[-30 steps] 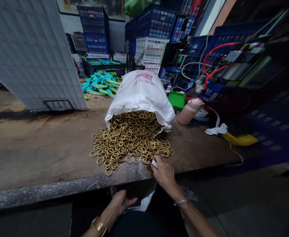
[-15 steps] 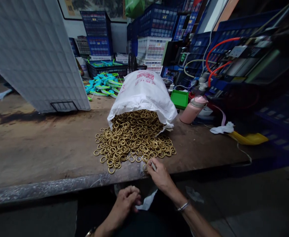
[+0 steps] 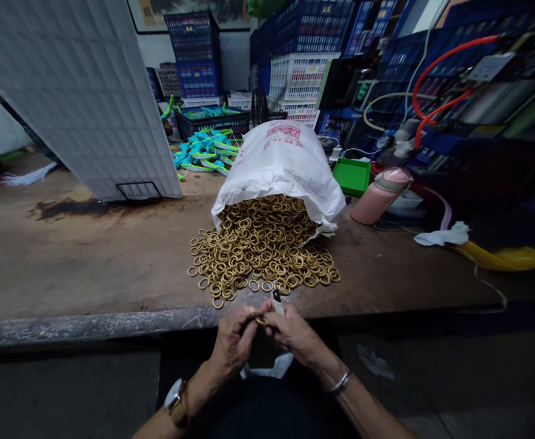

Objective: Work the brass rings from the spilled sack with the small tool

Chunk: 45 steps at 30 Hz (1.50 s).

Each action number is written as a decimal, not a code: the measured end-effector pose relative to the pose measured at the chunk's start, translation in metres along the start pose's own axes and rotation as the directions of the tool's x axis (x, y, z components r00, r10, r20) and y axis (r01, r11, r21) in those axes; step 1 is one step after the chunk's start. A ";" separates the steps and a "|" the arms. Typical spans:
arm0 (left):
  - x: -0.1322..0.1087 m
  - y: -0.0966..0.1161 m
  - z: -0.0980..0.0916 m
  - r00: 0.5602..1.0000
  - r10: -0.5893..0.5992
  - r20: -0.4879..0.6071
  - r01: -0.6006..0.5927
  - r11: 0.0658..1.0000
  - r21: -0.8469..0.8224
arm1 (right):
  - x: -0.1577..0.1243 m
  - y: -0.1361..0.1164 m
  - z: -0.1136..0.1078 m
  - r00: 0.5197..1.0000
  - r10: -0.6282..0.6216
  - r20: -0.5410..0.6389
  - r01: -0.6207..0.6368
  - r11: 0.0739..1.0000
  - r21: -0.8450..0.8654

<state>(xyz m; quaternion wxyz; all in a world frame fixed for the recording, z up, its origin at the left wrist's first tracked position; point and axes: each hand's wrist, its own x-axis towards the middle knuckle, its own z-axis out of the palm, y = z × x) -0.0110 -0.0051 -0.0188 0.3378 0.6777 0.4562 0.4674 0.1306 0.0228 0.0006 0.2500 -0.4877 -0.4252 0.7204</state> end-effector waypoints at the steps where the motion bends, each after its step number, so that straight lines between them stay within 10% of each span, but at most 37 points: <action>1: 0.000 0.002 0.000 0.998 -0.056 0.004 0.056 0.998 -0.017 | 0.000 0.001 0.001 0.999 -0.030 -0.016 0.030 0.999 -0.029; 8: 0.006 0.019 0.000 0.941 -0.335 0.049 0.337 0.915 -0.220 | 0.005 0.005 -0.002 0.957 -0.275 -0.094 0.235 0.923 -0.305; 20: 0.001 0.018 0.003 0.775 -0.575 0.261 0.614 0.586 -0.529 | 0.009 -0.002 -0.003 0.933 -0.347 -0.098 0.288 0.880 -0.378; 30: 0.003 0.019 0.004 0.778 -0.596 0.198 0.582 0.564 -0.586 | 0.003 0.010 -0.009 0.891 -0.455 0.001 0.268 0.523 -0.809; 45: -0.006 0.025 0.002 0.837 -0.499 0.226 0.538 0.672 -0.508 | 0.006 0.008 -0.009 0.938 -0.345 0.037 0.170 0.362 -0.916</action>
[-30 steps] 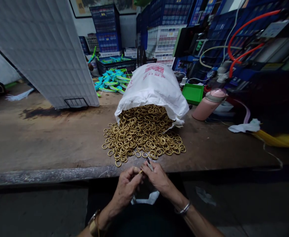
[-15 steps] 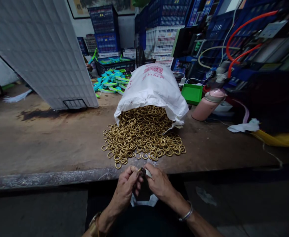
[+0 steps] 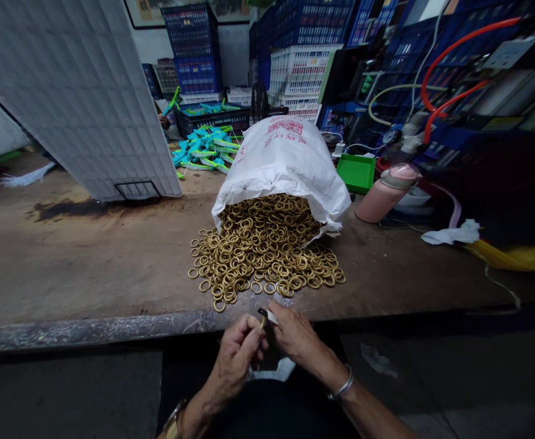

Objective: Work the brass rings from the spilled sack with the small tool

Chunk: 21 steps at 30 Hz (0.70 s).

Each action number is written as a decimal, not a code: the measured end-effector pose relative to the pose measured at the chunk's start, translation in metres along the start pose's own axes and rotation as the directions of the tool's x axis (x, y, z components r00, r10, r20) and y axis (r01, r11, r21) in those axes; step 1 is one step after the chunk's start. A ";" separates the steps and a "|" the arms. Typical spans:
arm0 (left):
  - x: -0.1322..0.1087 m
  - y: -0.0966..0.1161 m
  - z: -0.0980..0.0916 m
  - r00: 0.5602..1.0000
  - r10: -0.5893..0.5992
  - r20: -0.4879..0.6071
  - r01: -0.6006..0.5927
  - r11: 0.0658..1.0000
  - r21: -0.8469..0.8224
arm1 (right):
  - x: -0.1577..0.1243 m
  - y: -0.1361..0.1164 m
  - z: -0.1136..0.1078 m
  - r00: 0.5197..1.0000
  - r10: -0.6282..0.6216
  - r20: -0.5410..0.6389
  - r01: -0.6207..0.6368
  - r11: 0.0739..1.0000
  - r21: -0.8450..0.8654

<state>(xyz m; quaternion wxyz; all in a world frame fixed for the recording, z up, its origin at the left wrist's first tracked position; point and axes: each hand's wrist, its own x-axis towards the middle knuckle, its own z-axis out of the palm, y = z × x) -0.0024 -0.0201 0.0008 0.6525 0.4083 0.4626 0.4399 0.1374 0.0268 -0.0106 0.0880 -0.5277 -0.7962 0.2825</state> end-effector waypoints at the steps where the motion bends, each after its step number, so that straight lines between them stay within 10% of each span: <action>1: -0.003 0.002 0.002 0.999 0.012 0.035 -0.012 1.000 -0.013 | 0.001 0.001 0.000 1.000 0.021 -0.012 -0.021 0.999 -0.044; 21: 0.009 -0.007 -0.020 0.963 -0.271 0.002 0.207 0.730 -0.651 | 0.049 -0.015 0.006 0.957 0.162 -0.240 -0.223 0.940 -0.257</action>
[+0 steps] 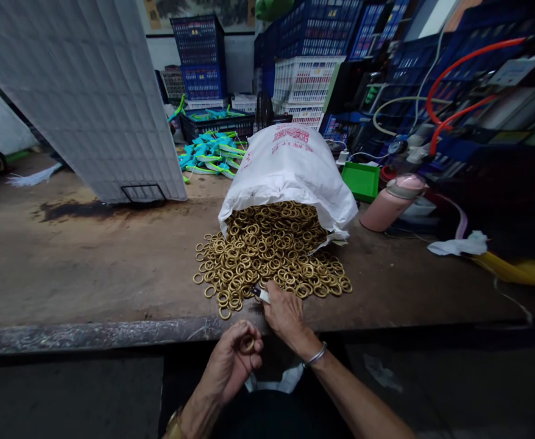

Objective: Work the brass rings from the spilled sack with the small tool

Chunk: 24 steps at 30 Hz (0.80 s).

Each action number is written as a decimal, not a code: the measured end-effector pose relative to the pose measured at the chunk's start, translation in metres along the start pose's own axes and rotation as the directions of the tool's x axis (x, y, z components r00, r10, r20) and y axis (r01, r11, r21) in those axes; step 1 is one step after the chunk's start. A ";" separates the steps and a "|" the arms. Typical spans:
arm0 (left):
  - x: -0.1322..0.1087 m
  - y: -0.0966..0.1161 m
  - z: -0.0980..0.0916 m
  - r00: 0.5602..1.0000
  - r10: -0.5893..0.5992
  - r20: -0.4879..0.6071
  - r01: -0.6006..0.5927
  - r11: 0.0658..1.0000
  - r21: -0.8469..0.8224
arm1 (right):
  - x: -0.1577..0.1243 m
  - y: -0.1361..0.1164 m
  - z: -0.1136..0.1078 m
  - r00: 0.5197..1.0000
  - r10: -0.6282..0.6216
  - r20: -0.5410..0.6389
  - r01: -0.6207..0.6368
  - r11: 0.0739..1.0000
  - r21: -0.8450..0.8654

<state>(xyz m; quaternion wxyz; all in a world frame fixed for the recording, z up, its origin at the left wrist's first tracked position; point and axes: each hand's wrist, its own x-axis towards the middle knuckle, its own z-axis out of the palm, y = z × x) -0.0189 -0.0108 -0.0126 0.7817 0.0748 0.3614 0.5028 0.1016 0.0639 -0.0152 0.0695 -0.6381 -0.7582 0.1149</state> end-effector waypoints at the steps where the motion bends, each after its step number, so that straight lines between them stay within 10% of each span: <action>1: 0.001 0.001 0.000 1.000 0.007 -0.024 -0.007 1.000 -0.008 | 0.000 0.000 0.000 1.000 -0.001 -0.004 0.001 1.000 0.009; 13: 0.010 0.006 0.008 0.954 0.288 -0.081 -0.203 0.822 0.532 | -0.022 0.014 -0.001 0.959 -0.254 -0.127 0.283 0.886 0.367; 24: 0.003 0.009 0.013 0.830 0.528 0.179 -0.463 0.474 0.749 | -0.021 0.000 -0.011 0.984 -0.148 0.102 0.015 0.634 0.773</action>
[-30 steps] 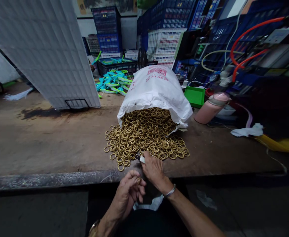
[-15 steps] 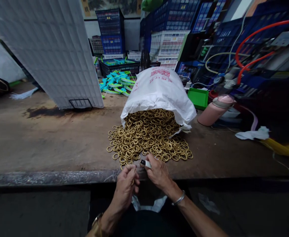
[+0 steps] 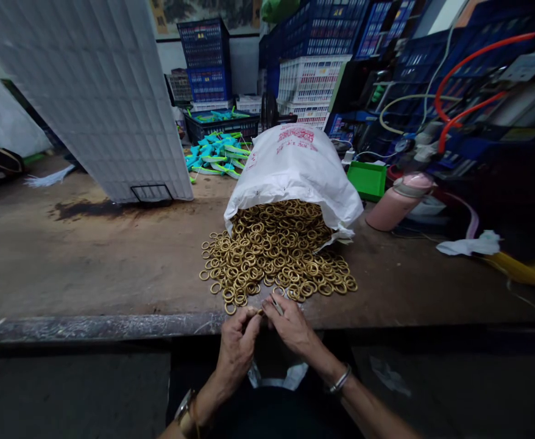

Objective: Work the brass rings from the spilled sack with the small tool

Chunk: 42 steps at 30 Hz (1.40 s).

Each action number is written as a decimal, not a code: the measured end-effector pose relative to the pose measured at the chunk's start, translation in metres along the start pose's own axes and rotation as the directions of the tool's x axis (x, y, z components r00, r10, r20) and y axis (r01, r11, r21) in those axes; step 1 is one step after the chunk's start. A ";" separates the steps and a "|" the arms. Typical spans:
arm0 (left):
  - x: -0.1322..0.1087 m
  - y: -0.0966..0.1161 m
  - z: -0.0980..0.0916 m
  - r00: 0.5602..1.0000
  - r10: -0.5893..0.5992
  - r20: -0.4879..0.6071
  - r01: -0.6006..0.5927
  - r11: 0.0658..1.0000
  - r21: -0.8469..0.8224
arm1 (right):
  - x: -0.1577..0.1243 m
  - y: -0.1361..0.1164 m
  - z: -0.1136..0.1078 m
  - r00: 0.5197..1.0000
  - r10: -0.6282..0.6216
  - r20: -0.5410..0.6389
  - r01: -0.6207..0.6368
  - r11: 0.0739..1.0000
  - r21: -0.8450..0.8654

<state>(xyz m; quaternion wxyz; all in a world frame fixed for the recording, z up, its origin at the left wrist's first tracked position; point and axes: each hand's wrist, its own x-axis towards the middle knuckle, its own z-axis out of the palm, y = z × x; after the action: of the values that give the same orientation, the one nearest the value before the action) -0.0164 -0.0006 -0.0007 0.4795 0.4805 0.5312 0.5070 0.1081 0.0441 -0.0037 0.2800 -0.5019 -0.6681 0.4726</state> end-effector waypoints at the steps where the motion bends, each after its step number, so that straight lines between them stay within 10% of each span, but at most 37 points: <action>1: 0.000 -0.001 0.000 1.000 -0.004 0.005 0.004 1.000 -0.002 | 0.001 0.002 0.001 1.000 0.005 0.003 -0.005 1.000 0.002; 8: -0.001 -0.009 0.001 0.927 -0.323 0.189 0.364 0.896 -0.255 | 0.001 0.007 0.005 0.998 -0.011 -0.058 0.009 1.000 -0.030; 15: -0.003 -0.009 0.002 0.934 -0.294 0.201 0.347 0.882 -0.320 | 0.003 0.007 0.004 0.999 0.004 -0.045 -0.001 0.998 0.070; 30: 0.001 -0.016 0.000 0.965 -0.225 0.133 0.250 0.942 -0.225 | -0.011 0.003 0.003 0.992 -0.065 0.109 0.116 0.815 -0.567; 42: -0.014 -0.006 -0.005 0.899 -0.359 0.250 0.437 0.767 -0.470 | 0.015 0.006 -0.005 0.996 -0.031 -0.084 -0.039 0.697 -0.716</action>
<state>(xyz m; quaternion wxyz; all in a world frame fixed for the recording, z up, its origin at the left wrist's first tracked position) -0.0208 -0.0146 -0.0067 0.7241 0.2462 0.4294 0.4803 0.1097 0.0604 -0.0087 0.0913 -0.5933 -0.7850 0.1529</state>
